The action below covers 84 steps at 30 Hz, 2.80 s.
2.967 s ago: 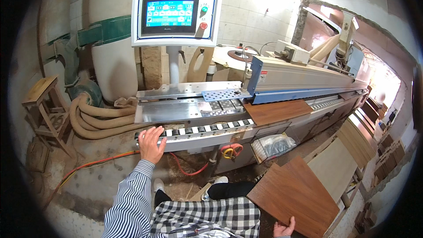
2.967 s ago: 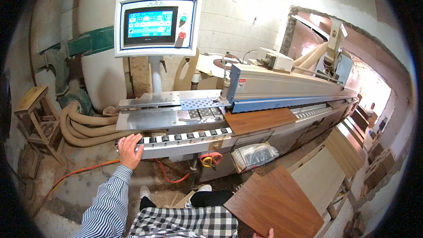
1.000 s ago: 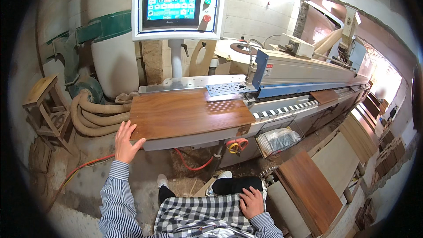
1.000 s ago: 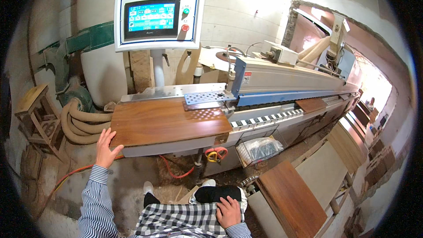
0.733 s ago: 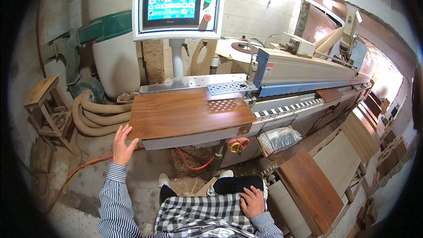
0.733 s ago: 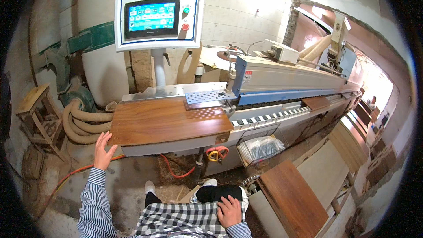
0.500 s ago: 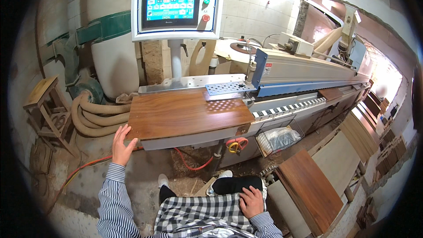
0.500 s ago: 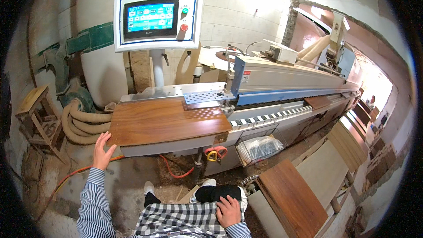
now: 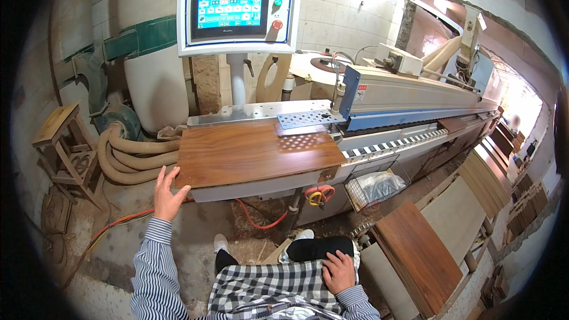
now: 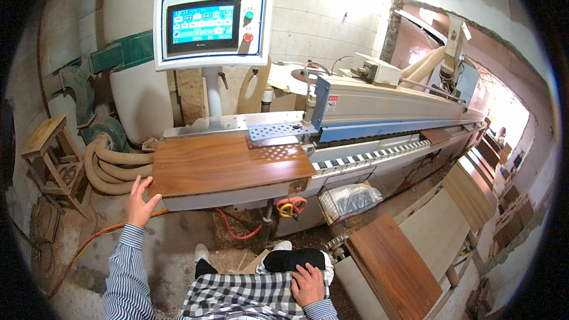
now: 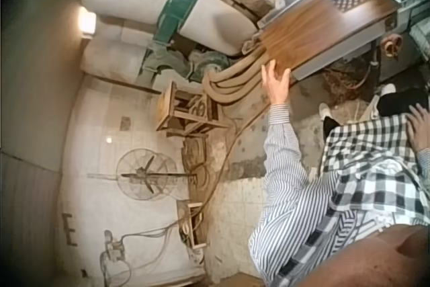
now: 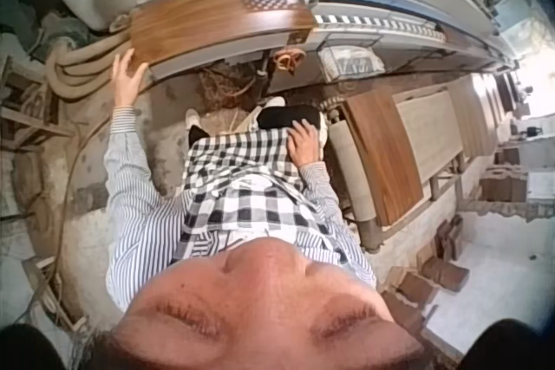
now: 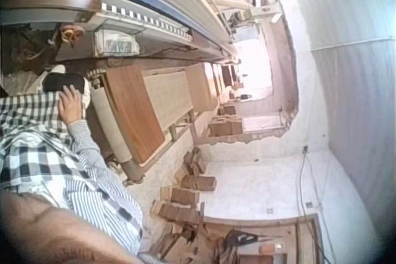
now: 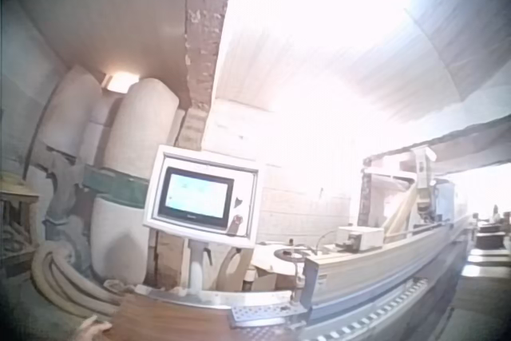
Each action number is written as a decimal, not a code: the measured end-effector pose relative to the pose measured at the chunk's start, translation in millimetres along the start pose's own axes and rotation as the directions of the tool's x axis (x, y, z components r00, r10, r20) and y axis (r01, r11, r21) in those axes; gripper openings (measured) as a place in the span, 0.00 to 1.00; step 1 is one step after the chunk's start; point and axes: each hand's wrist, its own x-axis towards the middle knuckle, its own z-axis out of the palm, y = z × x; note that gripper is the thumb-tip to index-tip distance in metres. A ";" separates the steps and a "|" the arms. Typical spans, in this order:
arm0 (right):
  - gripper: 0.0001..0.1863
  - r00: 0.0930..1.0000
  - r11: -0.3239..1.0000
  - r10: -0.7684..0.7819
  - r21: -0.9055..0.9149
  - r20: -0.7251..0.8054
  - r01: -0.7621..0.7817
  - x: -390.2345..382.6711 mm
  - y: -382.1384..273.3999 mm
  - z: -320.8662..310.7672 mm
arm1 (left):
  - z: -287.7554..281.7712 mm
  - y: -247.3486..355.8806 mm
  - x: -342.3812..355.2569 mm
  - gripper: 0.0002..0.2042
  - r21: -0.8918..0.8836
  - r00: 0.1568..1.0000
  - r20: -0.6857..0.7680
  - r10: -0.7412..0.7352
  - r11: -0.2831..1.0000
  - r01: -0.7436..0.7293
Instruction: The person repeatedly places rectangular wooden boards onto a CNC machine's conveyor belt and guides them through the machine. The person handles each board one at a time, positioning it on the belt and allowing the machine to process it before retrieving the next board.
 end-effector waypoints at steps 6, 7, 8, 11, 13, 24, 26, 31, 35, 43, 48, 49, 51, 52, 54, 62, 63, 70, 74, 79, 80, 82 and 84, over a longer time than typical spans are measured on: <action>0.13 1.000 1.000 0.008 0.020 -0.018 -0.008 0.2 0.2 0.2 | 33.2 19.7 1.3 0.29 0.078 0.997 -0.032 0.073 0.994 -0.070; 0.13 0.999 1.000 0.013 0.028 -0.030 -0.012 0.1 0.4 0.2 | 39.9 26.7 1.6 0.28 0.089 0.995 -0.024 0.096 0.992 -0.093; 0.14 0.997 0.995 0.027 0.097 -0.066 -0.020 -0.8 2.7 1.4 | 48.4 33.6 2.0 0.28 0.073 0.994 -0.030 0.101 0.992 -0.099; 0.14 0.977 0.954 0.115 0.293 -0.179 -0.059 0.1 16.3 4.1 | 68.6 47.2 3.5 0.29 0.126 0.984 -0.011 0.176 0.977 -0.174; 0.15 0.941 0.904 0.230 0.413 -0.247 -0.112 6.5 30.5 -1.2 | 83.1 46.6 6.9 0.28 0.131 0.965 -0.003 0.261 0.957 -0.258; 0.28 0.976 0.880 0.201 -0.420 -0.089 -0.220 51.5 186.8 -34.9 | 107.6 33.8 8.4 0.22 0.294 0.873 -0.034 0.486 0.840 -0.456; 0.27 0.974 0.888 0.222 -0.404 -0.043 -0.220 56.0 185.6 -35.8 | 105.7 34.2 7.8 0.21 0.298 0.879 -0.048 0.475 0.846 -0.441; 0.24 0.982 0.920 0.160 -0.346 -0.101 -0.185 35.1 161.2 -29.7 | 108.1 35.8 6.8 0.20 0.289 0.877 -0.077 0.475 0.852 -0.437; 0.22 0.976 0.962 0.069 -0.244 -0.207 -0.119 -3.9 88.8 -48.1 | 111.4 36.7 5.9 0.19 0.268 0.879 -0.091 0.468 0.862 -0.431; 0.19 0.362 0.507 0.853 0.758 -0.375 -0.411 -90.8 111.3 -27.9 | 108.8 35.3 4.9 0.19 0.263 0.884 -0.099 0.457 0.869 -0.419; 0.30 0.316 0.267 0.938 0.879 -0.143 -0.396 -127.5 126.0 -37.7 | 110.7 37.4 5.9 0.18 0.244 0.883 -0.103 0.459 0.872 -0.425; 0.30 0.304 0.153 0.953 0.869 -0.003 -0.471 -135.3 119.5 -36.1 | 111.1 37.3 6.2 0.18 0.234 0.881 -0.102 0.461 0.872 -0.430; 0.30 0.216 -0.303 0.901 0.901 0.377 -0.309 -135.0 111.1 -44.8 | 109.7 36.3 5.8 0.18 0.254 0.880 -0.107 0.463 0.868 -0.426; 0.29 0.349 -0.334 0.865 0.933 0.360 -0.134 -146.7 130.6 -39.9 | 110.3 37.0 5.8 0.18 0.247 0.879 -0.112 0.464 0.870 -0.427; 0.23 0.283 -0.371 0.902 0.920 0.326 0.123 -145.9 152.8 -38.2 | 110.3 36.9 2.9 0.18 0.244 0.883 -0.115 0.456 0.874 -0.420; 0.12 0.355 -0.383 0.877 0.917 0.324 0.111 -145.0 142.2 -15.9 | 110.6 39.4 4.3 0.17 0.236 0.884 -0.111 0.454 0.876 -0.420; 0.11 0.414 -0.458 0.821 0.887 0.394 0.063 -147.2 133.9 -9.6 | 110.1 40.6 4.7 0.17 0.237 0.884 -0.110 0.454 0.876 -0.420; 0.26 0.436 -0.617 0.760 0.745 0.482 0.253 -163.0 92.4 -13.9 | 105.0 35.7 4.4 0.18 0.254 0.892 -0.079 0.446 0.874 -0.414; 0.28 0.458 -0.588 0.746 0.801 0.483 0.112 -214.0 147.7 -11.3 | 105.2 41.2 4.0 0.19 0.236 0.892 -0.051 0.450 0.873 -0.427; 0.27 0.490 -0.427 0.803 0.901 0.340 0.075 -201.4 109.8 -51.4 | 91.4 38.5 3.7 0.23 0.179 0.908 0.071 0.412 0.891 -0.418; 0.26 0.492 -0.452 0.787 0.890 0.371 0.052 -195.5 110.4 -53.3 | 89.0 38.9 0.3 0.24 0.163 0.913 0.096 0.397 0.899 -0.407; 0.25 0.490 -0.503 0.758 0.864 0.431 0.018 -172.6 108.0 -56.3 | 78.4 50.1 -9.9 0.26 0.130 0.913 0.154 0.378 0.908 -0.398; 0.15 0.673 -0.425 0.692 0.901 0.263 0.085 -126.2 88.8 -56.0 | 68.9 67.5 -29.6 0.31 -0.018 0.890 0.219 0.399 0.914 -0.405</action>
